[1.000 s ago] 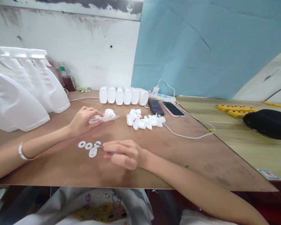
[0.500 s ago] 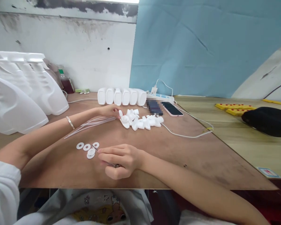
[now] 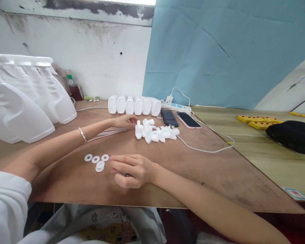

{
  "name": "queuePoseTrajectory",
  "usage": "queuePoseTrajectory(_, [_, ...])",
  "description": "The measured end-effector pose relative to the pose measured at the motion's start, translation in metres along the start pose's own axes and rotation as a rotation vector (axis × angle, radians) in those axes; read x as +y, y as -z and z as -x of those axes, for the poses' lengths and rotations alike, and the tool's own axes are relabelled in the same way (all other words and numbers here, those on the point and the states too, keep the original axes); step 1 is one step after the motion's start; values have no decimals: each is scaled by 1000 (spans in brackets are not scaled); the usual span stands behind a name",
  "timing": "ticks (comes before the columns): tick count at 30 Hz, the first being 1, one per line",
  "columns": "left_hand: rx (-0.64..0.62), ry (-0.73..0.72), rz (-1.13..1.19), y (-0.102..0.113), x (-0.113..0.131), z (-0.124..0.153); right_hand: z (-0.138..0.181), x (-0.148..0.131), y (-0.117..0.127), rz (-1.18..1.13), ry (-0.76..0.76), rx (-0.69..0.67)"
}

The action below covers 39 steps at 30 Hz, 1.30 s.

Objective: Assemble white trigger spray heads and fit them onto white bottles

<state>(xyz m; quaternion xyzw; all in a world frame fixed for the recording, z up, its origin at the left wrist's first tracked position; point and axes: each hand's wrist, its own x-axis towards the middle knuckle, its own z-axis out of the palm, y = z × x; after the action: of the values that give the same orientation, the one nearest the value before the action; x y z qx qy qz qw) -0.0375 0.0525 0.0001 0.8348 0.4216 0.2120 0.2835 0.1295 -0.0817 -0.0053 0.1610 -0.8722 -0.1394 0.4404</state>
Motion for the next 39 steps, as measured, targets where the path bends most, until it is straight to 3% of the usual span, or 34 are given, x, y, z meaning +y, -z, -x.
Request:
queuePoseTrajectory(4, [218,-57,-365,36,10,20,4,5,-2,110,1,-70])
queuePoseTrajectory(8, [619,-88,-724,101,41,66,4,7,-5,172,-3,-140])
queuePoseTrajectory(11, [862,30,-808,144,61,109,3,8,-8,182,-29,-174])
queuePoseTrajectory(12, [1020,51,-786,155,65,122,4,8,-9,173,-47,-191])
queuePoseTrajectory(15, [1145,93,-661,176,58,150,9,11,-12,131,-134,-263])
queuePoseTrajectory(18, [1136,124,-522,186,31,155,16,13,-15,72,-219,-352])
queuePoseTrajectory(23, [1153,-86,-260,191,-12,140,18,13,-16,1,-289,-435])
queuePoseTrajectory(29, [1261,-1,-334,178,20,142,15,12,-12,-48,-318,-497])
queuePoseTrajectory(34, [1113,109,-194,181,27,133,12,13,-10,-55,-331,-493])
queuePoseTrajectory(39, [1117,83,-66,181,27,122,11,13,-10,-20,-340,-486])
